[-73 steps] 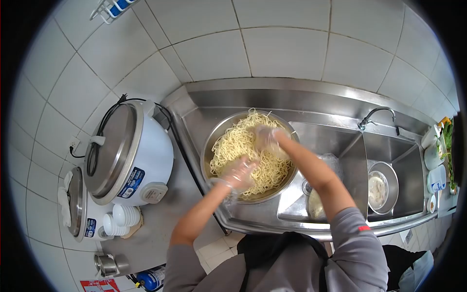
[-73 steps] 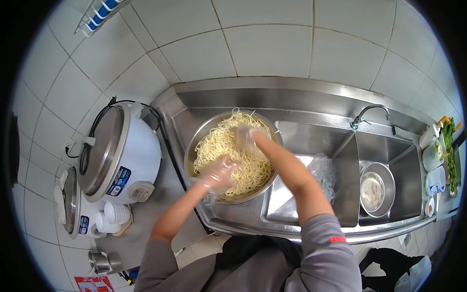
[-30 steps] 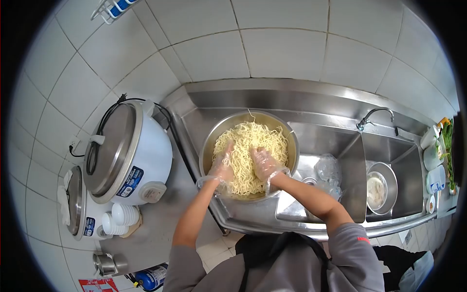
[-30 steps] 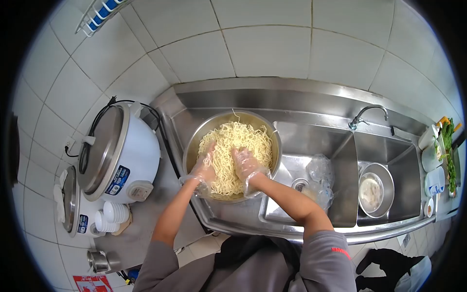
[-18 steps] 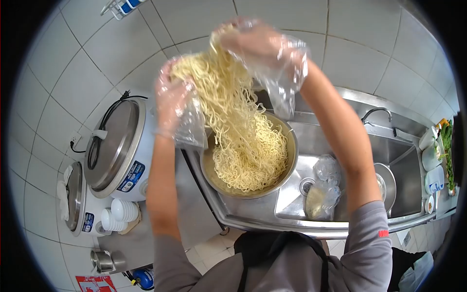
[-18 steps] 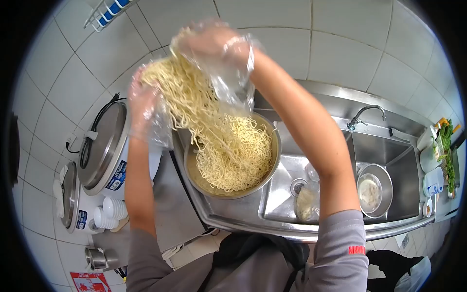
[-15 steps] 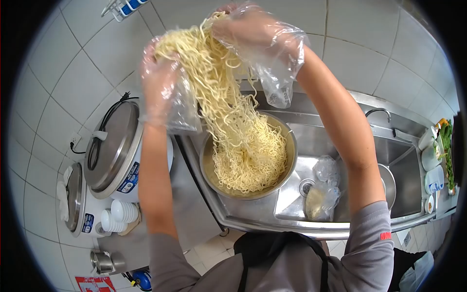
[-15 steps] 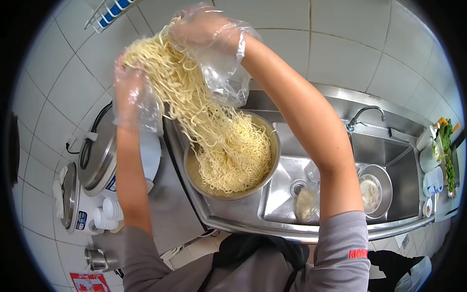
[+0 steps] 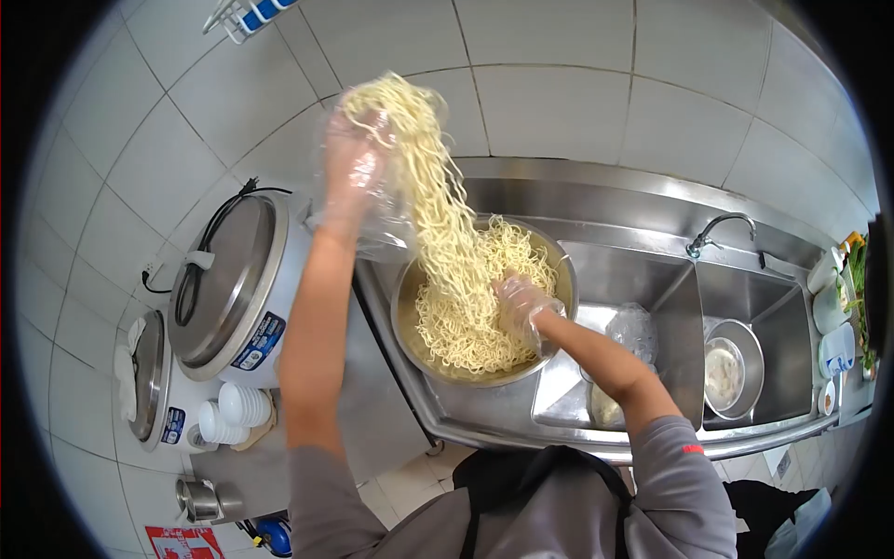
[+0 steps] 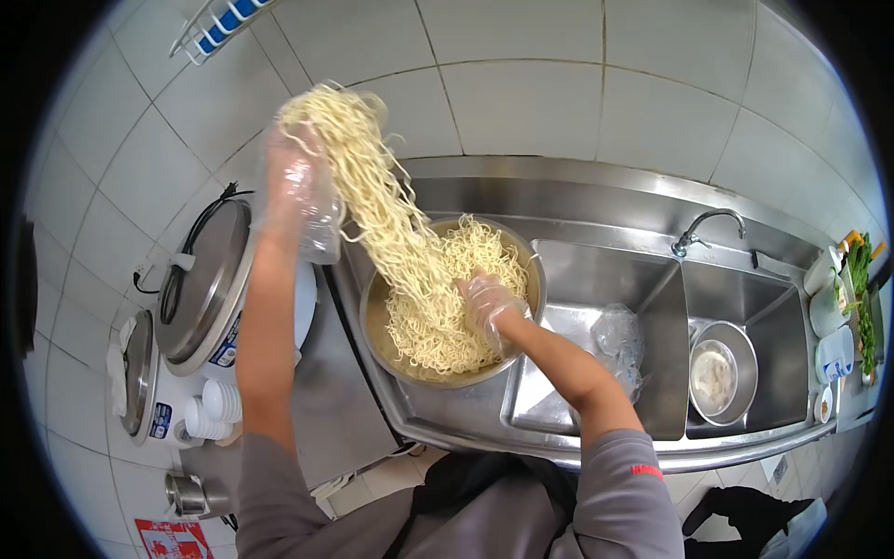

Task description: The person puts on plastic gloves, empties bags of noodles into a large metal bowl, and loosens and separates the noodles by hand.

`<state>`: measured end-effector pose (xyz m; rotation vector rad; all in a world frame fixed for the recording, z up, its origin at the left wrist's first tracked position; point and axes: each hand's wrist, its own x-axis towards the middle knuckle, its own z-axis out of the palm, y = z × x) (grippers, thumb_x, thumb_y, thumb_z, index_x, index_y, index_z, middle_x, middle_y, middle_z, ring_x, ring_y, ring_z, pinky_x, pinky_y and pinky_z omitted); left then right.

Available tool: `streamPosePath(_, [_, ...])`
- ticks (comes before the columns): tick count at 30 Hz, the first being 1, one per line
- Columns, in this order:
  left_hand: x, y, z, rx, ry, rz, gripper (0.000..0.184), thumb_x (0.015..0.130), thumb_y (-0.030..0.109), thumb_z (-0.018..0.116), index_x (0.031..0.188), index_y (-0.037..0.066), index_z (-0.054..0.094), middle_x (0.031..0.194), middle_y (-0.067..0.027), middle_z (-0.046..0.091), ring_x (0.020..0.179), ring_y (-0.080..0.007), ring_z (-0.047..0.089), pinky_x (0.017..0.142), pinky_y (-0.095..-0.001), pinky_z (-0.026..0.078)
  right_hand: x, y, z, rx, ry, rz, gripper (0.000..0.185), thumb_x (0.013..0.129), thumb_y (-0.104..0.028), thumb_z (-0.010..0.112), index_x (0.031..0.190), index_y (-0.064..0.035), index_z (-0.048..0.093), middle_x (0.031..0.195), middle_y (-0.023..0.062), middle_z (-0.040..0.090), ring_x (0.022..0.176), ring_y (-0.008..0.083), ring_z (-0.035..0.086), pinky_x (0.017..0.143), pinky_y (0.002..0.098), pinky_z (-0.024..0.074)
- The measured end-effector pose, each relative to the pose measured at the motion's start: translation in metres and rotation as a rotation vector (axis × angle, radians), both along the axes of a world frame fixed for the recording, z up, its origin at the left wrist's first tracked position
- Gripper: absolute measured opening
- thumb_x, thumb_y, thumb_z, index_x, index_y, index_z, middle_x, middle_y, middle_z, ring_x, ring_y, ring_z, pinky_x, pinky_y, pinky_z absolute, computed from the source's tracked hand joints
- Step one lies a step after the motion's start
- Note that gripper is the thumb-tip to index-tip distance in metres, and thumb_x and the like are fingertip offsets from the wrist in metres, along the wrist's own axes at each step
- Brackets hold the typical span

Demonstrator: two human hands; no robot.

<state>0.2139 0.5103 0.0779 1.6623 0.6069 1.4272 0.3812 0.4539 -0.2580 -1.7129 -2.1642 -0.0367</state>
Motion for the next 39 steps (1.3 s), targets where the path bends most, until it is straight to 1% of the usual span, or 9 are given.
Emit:
streamPosePath(4, [-0.008,0.027,-0.073,-0.153,-0.132,-0.2,0.032,0.079,0.004,0.059,0.109,0.002,0.05,0.094,-0.006,0.058,0.089,-0.0158,0.057,0.073,-0.0243,0.048,0.019,0.027,0.037,-0.319,-0.075,0.002,0.035,0.076,-0.027,0.054,0.103,-0.0046,0.059,0.1,0.0174,0.058,0.094,0.0268,0.055,0.082,0.0375,0.0441])
streamPosePath(6, [-0.015,0.029,-0.089,-0.056,0.385,-0.022,0.026,0.082,0.005,0.055,0.108,0.001,0.051,0.096,-0.0067,0.058,0.087,-0.0132,0.056,0.072,-0.0244,0.048,0.032,0.029,0.112,-0.274,-0.275,0.108,0.038,0.074,-0.025,0.056,0.107,-0.007,0.058,0.101,0.0162,0.058,0.092,0.0227,0.056,0.082,0.0354,0.0441])
streamPosePath(10, [-0.029,0.014,-0.111,-0.201,0.829,-0.153,0.034,0.076,0.006,0.058,0.109,0.002,0.052,0.099,-0.0054,0.057,0.087,-0.0108,0.054,0.078,-0.026,0.046,0.025,-0.015,0.283,-0.438,0.592,-0.044,0.053,0.068,-0.02,0.06,0.118,-0.0071,0.052,0.109,0.0162,0.057,0.095,0.0194,0.056,0.085,0.0305,0.0434])
streamPosePath(20, [-0.051,-0.009,-0.092,-0.263,0.482,-0.239,0.047,0.076,0.005,0.063,0.12,0.001,0.047,0.112,-0.0081,0.055,0.096,-0.0143,0.056,0.08,-0.0254,0.046,0.011,-0.027,0.458,0.21,0.603,0.404,0.031,0.086,-0.03,0.047,0.09,-0.0044,0.064,0.081,0.0076,0.063,0.075,0.0171,0.059,0.069,0.0301,0.0469])
streamPosePath(21, [-0.057,0.003,-0.104,-0.095,0.5,-0.219,0.043,0.077,0.006,0.063,0.118,0.001,0.049,0.114,-0.0081,0.054,0.101,-0.0165,0.054,0.085,-0.0289,0.045,0.026,0.015,0.452,0.528,0.015,0.281,0.025,0.083,-0.025,0.053,0.087,-0.0024,0.062,0.076,0.007,0.062,0.07,0.0151,0.058,0.063,0.0287,0.0462])
streamPosePath(24, [-0.064,0.004,-0.109,-0.072,0.535,-0.132,0.039,0.078,0.006,0.061,0.116,0.002,0.051,0.114,-0.0085,0.055,0.104,-0.0178,0.052,0.089,-0.0306,0.042,0.018,-0.009,0.421,0.069,0.049,0.168,0.026,0.08,-0.024,0.046,0.087,-0.0065,0.064,0.08,0.0121,0.062,0.067,0.0189,0.059,0.07,0.0324,0.048])
streamPosePath(27, [-0.077,0.011,-0.124,-0.176,0.582,-0.125,0.038,0.08,0.007,0.06,0.117,0.004,0.05,0.111,-0.0082,0.055,0.105,-0.0156,0.05,0.089,-0.0286,0.041,0.026,0.034,0.343,0.383,-0.07,0.386,0.027,0.079,-0.028,0.047,0.086,-0.0089,0.065,0.08,0.0153,0.062,0.07,0.0236,0.06,0.08,0.0357,0.0446])
streamPosePath(32, [-0.088,0.008,-0.145,-0.234,0.582,-0.152,0.036,0.082,0.008,0.059,0.116,0.006,0.051,0.109,-0.0055,0.055,0.101,-0.0127,0.051,0.087,-0.0266,0.042,0.003,0.034,0.245,-0.494,-0.014,0.236,0.059,0.072,-0.021,0.058,0.125,-0.0041,0.041,0.114,0.0205,0.053,0.104,0.0314,0.053,0.088,0.0384,0.0431])
streamPosePath(39, [-0.089,-0.01,-0.145,-0.308,0.62,-0.199,0.038,0.08,0.012,0.062,0.115,0.005,0.052,0.109,-0.007,0.056,0.1,-0.0143,0.052,0.086,-0.028,0.043,-0.009,0.043,0.05,-0.272,-0.123,-0.05,0.058,0.071,-0.033,0.063,0.124,-0.0159,0.045,0.109,0.0152,0.057,0.098,0.0306,0.055,0.092,0.0412,0.04])
